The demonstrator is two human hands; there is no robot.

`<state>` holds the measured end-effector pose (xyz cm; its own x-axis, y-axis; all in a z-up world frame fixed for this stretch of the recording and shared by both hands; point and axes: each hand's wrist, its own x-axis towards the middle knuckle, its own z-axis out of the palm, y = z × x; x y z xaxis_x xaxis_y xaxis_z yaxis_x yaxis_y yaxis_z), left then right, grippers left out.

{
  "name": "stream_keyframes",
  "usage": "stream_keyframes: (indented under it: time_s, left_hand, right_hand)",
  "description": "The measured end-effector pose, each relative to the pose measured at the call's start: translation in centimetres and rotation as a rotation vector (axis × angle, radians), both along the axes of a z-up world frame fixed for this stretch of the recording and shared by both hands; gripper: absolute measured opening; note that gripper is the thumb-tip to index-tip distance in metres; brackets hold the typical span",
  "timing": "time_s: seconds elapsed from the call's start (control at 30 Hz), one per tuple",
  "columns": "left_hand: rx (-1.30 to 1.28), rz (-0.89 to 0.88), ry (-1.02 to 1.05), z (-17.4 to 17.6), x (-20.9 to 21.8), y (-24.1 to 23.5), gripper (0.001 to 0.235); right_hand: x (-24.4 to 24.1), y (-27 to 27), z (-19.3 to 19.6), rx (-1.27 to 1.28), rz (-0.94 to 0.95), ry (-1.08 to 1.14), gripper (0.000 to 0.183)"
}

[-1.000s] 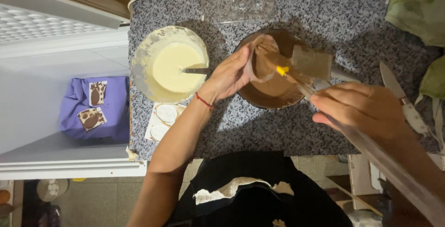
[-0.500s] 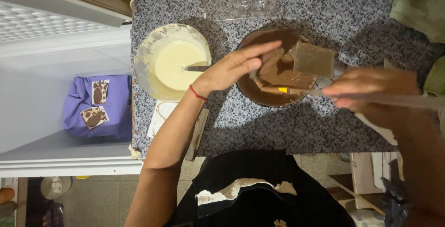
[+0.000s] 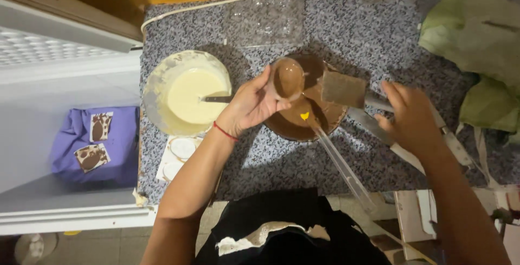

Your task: Coating egg-shaped molds with melted chocolate and placing them in a freezer to set.

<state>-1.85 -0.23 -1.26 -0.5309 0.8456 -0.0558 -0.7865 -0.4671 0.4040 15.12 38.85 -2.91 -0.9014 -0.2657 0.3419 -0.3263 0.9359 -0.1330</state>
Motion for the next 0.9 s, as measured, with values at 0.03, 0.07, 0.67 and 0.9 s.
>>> stream_keyframes:
  time_s: [0.03, 0.07, 0.67, 0.9]
  left_hand:
    - [-0.014, -0.017, -0.036, -0.1, 0.3, 0.1, 0.063]
    - [-0.023, -0.029, -0.065, -0.1, 0.1, 0.3, 0.060]
    - [-0.162, 0.171, -0.073, -0.3, 2.3, 3.9, 0.065]
    - [-0.129, 0.133, -0.169, -0.5, 2.8, 3.2, 0.055]
  right_hand:
    - [-0.4, 0.6, -1.7, -0.053, -0.060, -0.169, 0.068]
    - [-1.4, 1.4, -3.2, -0.100, -0.117, -0.331, 0.075]
    - [1.9, -5.6, 4.2, -0.251, -0.194, -0.097, 0.024]
    - [-0.3, -6.1, 5.7, -0.119, -0.011, 0.056, 0.029]
